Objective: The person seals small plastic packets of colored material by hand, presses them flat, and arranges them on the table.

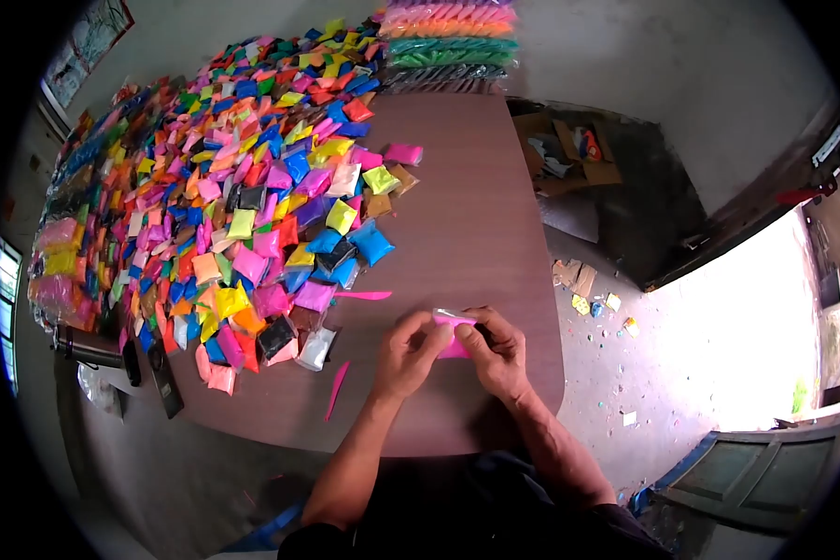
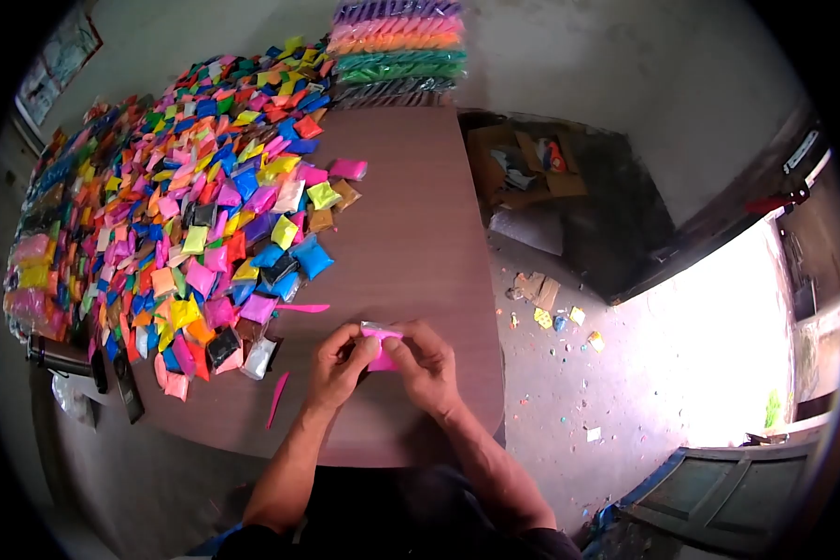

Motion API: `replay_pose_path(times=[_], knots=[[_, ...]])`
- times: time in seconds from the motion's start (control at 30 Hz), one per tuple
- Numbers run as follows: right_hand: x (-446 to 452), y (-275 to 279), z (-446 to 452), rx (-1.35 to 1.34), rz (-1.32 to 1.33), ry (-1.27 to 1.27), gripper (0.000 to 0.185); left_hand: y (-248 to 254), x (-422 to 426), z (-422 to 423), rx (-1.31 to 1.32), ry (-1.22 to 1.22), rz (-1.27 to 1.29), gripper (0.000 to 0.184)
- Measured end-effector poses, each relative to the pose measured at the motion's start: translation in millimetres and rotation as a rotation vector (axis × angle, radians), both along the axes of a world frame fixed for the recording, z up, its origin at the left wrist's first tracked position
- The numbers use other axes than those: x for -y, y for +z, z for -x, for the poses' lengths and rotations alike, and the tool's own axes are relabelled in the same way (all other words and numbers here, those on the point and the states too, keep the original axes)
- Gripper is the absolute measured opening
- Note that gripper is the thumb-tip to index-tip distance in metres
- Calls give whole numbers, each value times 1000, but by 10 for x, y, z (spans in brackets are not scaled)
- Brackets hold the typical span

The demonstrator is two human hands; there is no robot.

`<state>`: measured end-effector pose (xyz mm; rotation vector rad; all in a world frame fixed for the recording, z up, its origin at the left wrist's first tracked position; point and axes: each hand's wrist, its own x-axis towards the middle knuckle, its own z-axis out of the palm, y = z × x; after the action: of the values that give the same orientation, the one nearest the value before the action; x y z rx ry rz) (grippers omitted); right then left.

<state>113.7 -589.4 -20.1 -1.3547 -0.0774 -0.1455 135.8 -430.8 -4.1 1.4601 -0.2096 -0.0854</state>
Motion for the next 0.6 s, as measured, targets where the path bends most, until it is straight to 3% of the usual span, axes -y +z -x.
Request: replay_pose_path(times=[0.07,0.6], knots=[[5,15,4,-29,151,20,17,2,-35,0,-39,41,-73,21],[-33,-20,-14,62,194,-66,12,13,-46,42,0,14,-56,13]])
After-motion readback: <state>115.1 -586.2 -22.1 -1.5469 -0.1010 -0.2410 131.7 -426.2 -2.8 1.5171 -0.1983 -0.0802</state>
